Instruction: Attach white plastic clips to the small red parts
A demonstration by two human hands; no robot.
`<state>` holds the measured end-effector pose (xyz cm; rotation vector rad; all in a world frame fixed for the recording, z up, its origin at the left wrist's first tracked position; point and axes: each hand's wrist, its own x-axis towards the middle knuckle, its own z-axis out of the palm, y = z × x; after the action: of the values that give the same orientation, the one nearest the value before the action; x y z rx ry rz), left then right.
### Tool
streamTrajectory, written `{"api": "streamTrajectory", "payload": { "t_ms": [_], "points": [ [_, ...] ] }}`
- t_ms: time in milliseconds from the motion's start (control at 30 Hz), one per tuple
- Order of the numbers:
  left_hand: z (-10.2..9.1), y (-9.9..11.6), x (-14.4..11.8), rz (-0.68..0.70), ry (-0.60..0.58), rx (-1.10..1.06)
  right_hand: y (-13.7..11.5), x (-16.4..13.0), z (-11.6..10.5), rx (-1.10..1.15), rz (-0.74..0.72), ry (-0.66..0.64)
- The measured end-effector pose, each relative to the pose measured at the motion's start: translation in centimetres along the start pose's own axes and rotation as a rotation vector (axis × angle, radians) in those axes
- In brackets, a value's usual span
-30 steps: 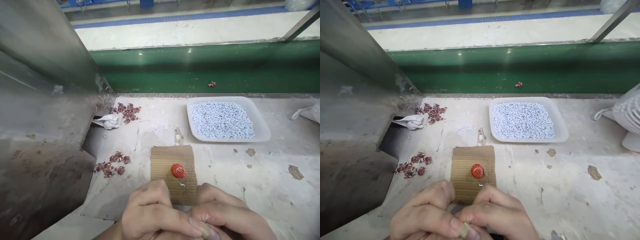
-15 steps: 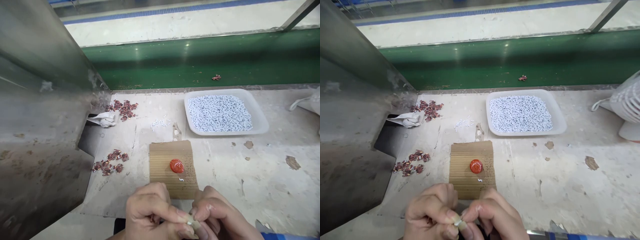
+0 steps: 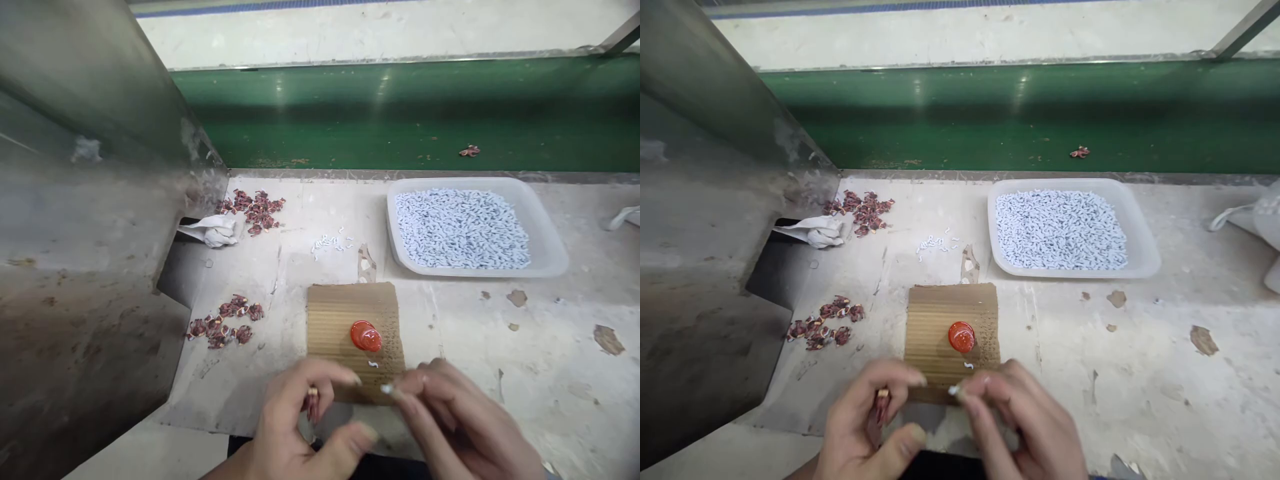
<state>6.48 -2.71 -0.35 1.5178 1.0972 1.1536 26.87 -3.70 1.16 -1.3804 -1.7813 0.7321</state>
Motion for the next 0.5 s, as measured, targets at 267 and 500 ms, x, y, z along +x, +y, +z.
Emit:
{"api": "streamTrajectory", "payload": {
  "t_ms": [267,500],
  "points": [
    [-4.5,-0.3,-0.3,-0.327,-0.116,0.155,3.1,1.8,-1.2,-0.474,-0.234,-0.134],
    [-4.5,0.1,0.9,-0.281,0.000,-0.046,2.0,0.5,-2.2,-0.272,-0.040,-0.082]
  ]
}}
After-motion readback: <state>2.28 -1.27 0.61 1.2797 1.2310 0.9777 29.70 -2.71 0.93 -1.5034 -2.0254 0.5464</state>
